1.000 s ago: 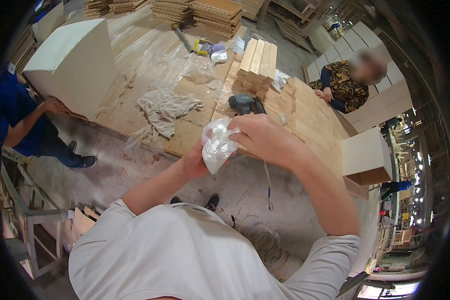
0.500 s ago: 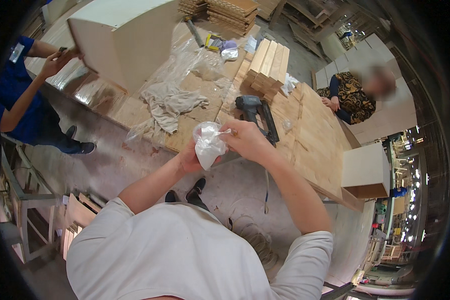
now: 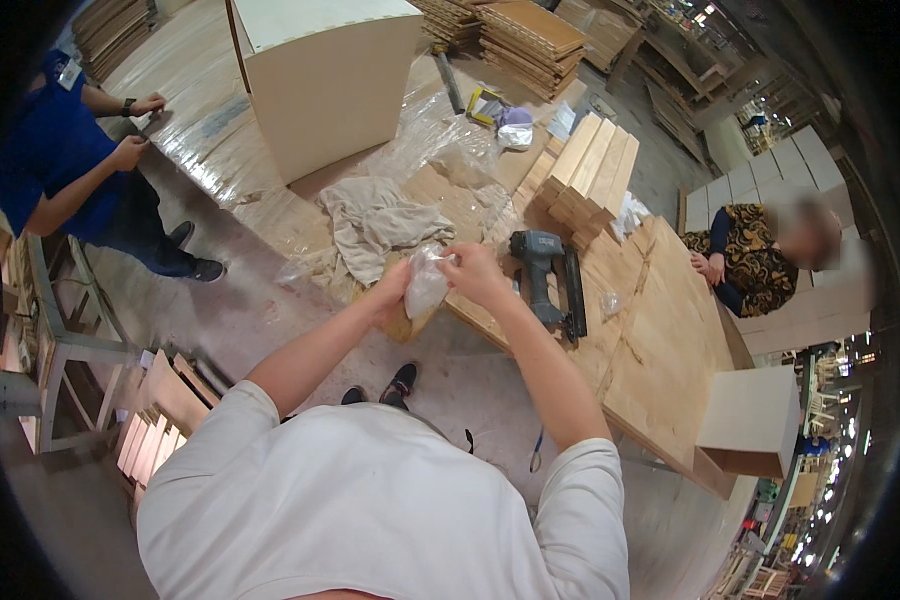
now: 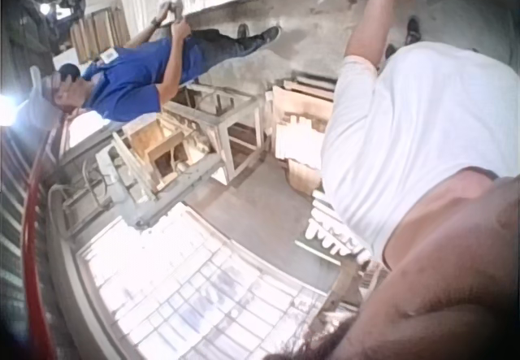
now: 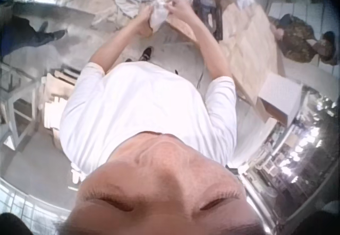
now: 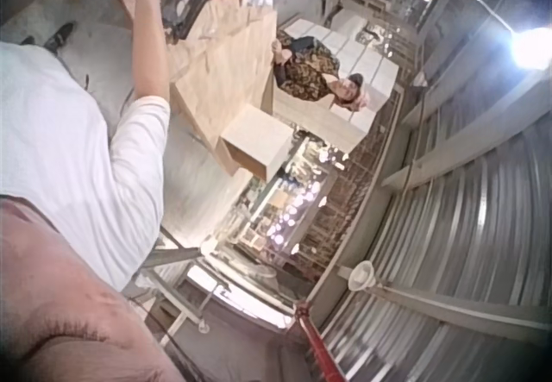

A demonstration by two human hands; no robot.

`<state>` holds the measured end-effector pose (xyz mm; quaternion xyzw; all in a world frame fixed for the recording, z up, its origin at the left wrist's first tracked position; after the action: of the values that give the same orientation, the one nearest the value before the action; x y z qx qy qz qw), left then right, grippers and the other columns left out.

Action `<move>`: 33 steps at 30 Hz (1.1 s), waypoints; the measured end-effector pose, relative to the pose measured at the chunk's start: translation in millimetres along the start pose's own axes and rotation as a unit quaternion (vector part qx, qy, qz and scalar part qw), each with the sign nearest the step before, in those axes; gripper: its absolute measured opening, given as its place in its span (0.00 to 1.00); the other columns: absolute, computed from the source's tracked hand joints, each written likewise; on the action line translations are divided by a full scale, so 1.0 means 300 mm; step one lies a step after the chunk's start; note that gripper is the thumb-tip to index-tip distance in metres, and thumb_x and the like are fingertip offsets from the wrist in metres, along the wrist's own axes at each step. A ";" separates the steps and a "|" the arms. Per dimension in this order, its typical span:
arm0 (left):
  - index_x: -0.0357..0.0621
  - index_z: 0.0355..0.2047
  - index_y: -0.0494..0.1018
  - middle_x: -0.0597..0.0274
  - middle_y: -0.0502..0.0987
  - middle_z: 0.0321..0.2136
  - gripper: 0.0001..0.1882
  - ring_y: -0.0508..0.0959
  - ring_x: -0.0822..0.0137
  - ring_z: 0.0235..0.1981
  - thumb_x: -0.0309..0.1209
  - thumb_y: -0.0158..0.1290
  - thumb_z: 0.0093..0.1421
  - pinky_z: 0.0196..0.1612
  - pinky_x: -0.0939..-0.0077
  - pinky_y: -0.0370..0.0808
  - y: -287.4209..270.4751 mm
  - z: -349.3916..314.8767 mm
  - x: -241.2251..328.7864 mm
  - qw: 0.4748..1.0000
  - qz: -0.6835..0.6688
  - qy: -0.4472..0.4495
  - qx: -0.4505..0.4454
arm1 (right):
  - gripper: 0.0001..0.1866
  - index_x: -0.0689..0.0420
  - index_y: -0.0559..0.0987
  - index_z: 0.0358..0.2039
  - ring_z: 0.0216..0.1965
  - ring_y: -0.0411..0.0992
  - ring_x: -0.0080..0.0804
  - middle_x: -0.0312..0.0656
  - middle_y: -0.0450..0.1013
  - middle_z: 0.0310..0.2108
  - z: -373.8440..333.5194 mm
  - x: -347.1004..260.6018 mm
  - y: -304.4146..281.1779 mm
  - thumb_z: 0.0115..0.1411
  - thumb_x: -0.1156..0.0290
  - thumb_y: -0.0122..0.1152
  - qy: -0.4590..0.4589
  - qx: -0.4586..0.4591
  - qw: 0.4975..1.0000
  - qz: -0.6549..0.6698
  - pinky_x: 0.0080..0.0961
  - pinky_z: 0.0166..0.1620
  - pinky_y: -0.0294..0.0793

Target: The person wraps small white items in plastic bags and ties them with string. They handle the items one by one, placing them on a workbench, wrapping them, and then tying the bags shut. The person also moves wrapped items to a nearby shelf.

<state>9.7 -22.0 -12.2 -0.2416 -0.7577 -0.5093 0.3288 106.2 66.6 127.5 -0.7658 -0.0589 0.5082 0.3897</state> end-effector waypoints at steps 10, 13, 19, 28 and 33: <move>0.42 0.33 0.68 0.68 0.71 0.26 0.13 0.69 0.79 0.21 0.38 0.54 0.57 0.23 0.82 0.68 -0.062 -0.058 0.079 0.979 0.180 0.031 0.093 | 0.11 0.64 0.77 0.35 0.23 0.74 0.30 0.46 0.73 0.22 0.114 0.168 0.032 0.53 0.71 0.59 -0.057 -0.034 0.995 -0.069 0.28 0.30 0.70; 0.43 0.30 0.68 0.69 0.71 0.25 0.11 0.69 0.80 0.21 0.37 0.54 0.58 0.24 0.83 0.69 -0.026 -0.089 0.102 0.956 0.283 0.021 0.081 | 0.10 0.63 0.77 0.34 0.28 0.73 0.38 0.49 0.72 0.25 0.117 0.153 0.016 0.52 0.71 0.58 -0.139 -0.021 0.983 -0.122 0.32 0.35 0.70; 0.46 0.25 0.68 0.72 0.71 0.23 0.08 0.70 0.81 0.23 0.34 0.52 0.58 0.28 0.85 0.70 0.022 -0.082 0.142 0.985 0.138 0.020 0.100 | 0.08 0.57 0.78 0.31 0.33 0.71 0.42 0.46 0.69 0.29 0.123 0.166 -0.008 0.52 0.68 0.58 -0.219 0.029 0.962 -0.158 0.34 0.38 0.70; 0.48 0.31 0.67 0.71 0.70 0.28 0.05 0.70 0.80 0.29 0.31 0.52 0.57 0.34 0.84 0.70 0.007 -0.056 0.126 0.990 0.135 0.012 0.045 | 0.07 0.57 0.78 0.30 0.33 0.70 0.44 0.45 0.68 0.26 0.137 0.140 0.036 0.51 0.70 0.58 -0.270 -0.035 0.932 -0.238 0.35 0.38 0.70; 0.43 0.40 0.67 0.66 0.68 0.36 0.12 0.70 0.74 0.33 0.28 0.50 0.55 0.38 0.81 0.70 -0.024 -0.066 0.110 0.988 0.129 0.082 -0.004 | 0.05 0.59 0.76 0.28 0.34 0.71 0.46 0.48 0.70 0.27 0.151 0.124 0.037 0.50 0.73 0.57 -0.274 -0.075 0.945 -0.165 0.38 0.38 0.70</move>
<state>-12.3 -42.1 13.3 -0.2959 -0.6884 -0.4842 0.4518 83.1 101.3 84.7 -0.6035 -0.3269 0.6209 0.3787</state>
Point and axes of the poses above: each hand's wrist, its own z-axis towards the middle knuckle, its own y-axis out of the palm, x = y × z, the point moved 2 cm from there along z, towards the middle knuckle
